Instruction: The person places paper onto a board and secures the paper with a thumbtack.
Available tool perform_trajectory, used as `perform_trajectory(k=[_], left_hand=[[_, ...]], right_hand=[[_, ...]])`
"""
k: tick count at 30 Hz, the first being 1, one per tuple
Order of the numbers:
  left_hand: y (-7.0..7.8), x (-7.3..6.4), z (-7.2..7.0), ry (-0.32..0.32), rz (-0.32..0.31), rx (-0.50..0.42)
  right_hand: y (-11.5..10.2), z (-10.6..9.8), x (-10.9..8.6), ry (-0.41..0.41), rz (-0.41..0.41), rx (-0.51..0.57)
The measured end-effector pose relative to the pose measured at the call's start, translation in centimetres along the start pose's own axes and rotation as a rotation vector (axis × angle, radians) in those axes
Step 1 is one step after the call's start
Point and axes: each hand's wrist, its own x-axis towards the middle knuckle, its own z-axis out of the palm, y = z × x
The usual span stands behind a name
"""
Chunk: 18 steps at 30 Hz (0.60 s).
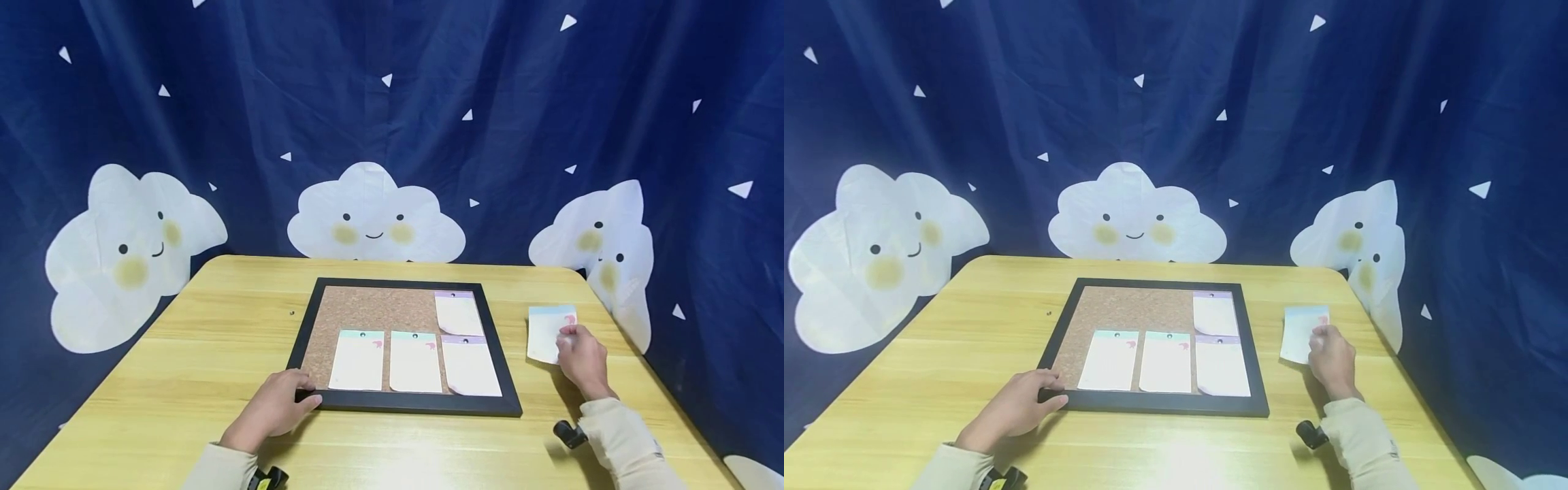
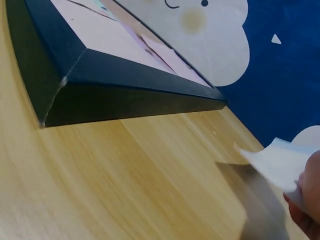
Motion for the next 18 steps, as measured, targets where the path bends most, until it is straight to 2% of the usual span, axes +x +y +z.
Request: perform_trajectory(k=[4,12,18], left_hand=[[-0.1,0.0,0.0,0.007,0.004,-0.003],[-0.1,-0.1,0.1,-0.003,-0.011,-0.007],[0.1,-0.2,0.1,-0.007,-0.020,-0.008]], right_hand=[[-0.6,0.3,0.2,0.047,0.013,0.037],[-1.3,1.1,0.3,0.145,-0.079,0.114],[-1.8,1.6,0.4,0.131,-0.095,0.155]])
